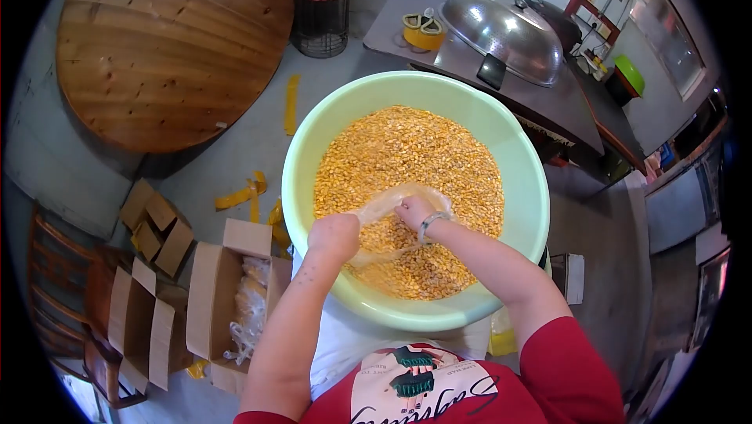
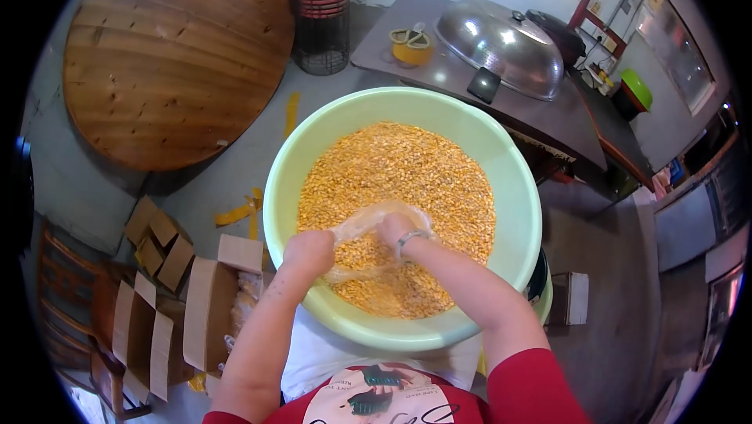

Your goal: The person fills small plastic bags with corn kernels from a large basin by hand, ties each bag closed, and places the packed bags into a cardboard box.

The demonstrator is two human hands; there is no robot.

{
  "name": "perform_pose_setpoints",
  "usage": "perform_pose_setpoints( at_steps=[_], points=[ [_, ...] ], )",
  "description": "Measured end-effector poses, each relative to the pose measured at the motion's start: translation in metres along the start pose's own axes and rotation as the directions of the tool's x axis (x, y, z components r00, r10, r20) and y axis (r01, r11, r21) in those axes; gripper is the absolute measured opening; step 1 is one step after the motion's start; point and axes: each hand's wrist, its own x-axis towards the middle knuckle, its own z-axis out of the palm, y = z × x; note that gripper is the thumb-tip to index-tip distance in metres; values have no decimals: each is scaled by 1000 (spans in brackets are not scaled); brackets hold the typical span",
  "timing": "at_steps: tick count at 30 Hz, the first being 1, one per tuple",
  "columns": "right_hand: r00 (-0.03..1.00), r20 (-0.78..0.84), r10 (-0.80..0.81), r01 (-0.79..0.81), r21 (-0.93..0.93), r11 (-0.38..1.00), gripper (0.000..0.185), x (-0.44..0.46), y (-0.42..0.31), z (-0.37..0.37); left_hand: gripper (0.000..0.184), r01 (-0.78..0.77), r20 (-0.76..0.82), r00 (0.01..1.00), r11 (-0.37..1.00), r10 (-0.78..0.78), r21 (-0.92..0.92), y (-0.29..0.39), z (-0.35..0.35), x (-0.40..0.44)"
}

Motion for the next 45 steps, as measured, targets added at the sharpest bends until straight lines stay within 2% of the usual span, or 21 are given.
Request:
perform_pose_setpoints(
  at_steps=[2, 5, 8, 11, 14, 17, 20, 23, 26, 29, 32, 35, 38, 41, 43, 45],
  points=[
    [999, -4, 46, -46, -93, 995, 30, 3, -5, 6, 14, -8, -12, 1000, 1000, 8, -1, 0, 0, -1],
    [998, -38, -55, 51, -104, 993, 25, -5, -4, 9, 14, 2, -5, 1000, 1000, -3, -28, 0, -2, -3],
    [970, -120, -214, 186, -208, 960, 21, -26, -18, -17, 15, -8, 7, 1000, 1000, 8, -14, 0, -1, -1],
    [927, -143, -346, 328, -135, 935, 17, -47, -17, -41, 14, -22, -3, 1000, 1000, 22, -2, 0, -1, -1],
    [829, 218, -514, 525, 13, 851, 15, -76, -17, -37, 14, -25, -13, 1000, 1000, 25, 0, -1, 2, 0],
    [787, 413, -458, 601, -344, 722, 18, -102, -13, -11, 13, -39, -41, 998, 999, 40, 17, -2, 7, 2],
    [802, 172, -572, 590, -372, 716, 25, -108, 4, 11, 13, -41, -52, 998, 999, 43, 36, -3, 10, 3],
    [837, 228, -498, 547, -350, 760, 29, -106, 6, 22, 14, -32, -9, 999, 999, 32, 35, -3, 9, 4],
    [828, 219, -515, 560, -310, 768, 30, -113, 6, 31, 14, -20, -8, 1000, 1000, 20, 20, -3, 10, 6],
    [872, 236, -428, 480, -245, 843, 29, -112, 4, 32, 11, -64, -84, 994, 997, 68, 49, -4, 14, 5],
    [922, 234, -308, 346, -140, 928, 29, -106, 10, 39, 11, -61, -81, 995, 997, 64, 43, -3, 12, 4],
    [892, 266, -366, 406, -113, 907, 27, -98, 15, 38, 11, -54, -66, 996, 998, 57, 42, -2, 10, 4],
    [927, 225, -301, 310, -3, 951, 21, -95, 17, 33, 11, -42, -52, 998, 998, 44, 41, -2, 10, 4],
    [919, 186, -348, 318, 176, 932, 27, -94, 21, 26, 12, -55, -54, 997, 997, 58, 51, -3, 11, 4],
    [885, 157, -438, 415, 160, 896, 26, -97, 3, 1, 12, -54, -58, 997, 997, 57, 47, -3, 12, 4],
    [893, 125, -431, 396, 236, 887, 26, -88, -10, -17, 12, -55, -62, 996, 998, 57, 38, -3, 13, 4]
  ],
)
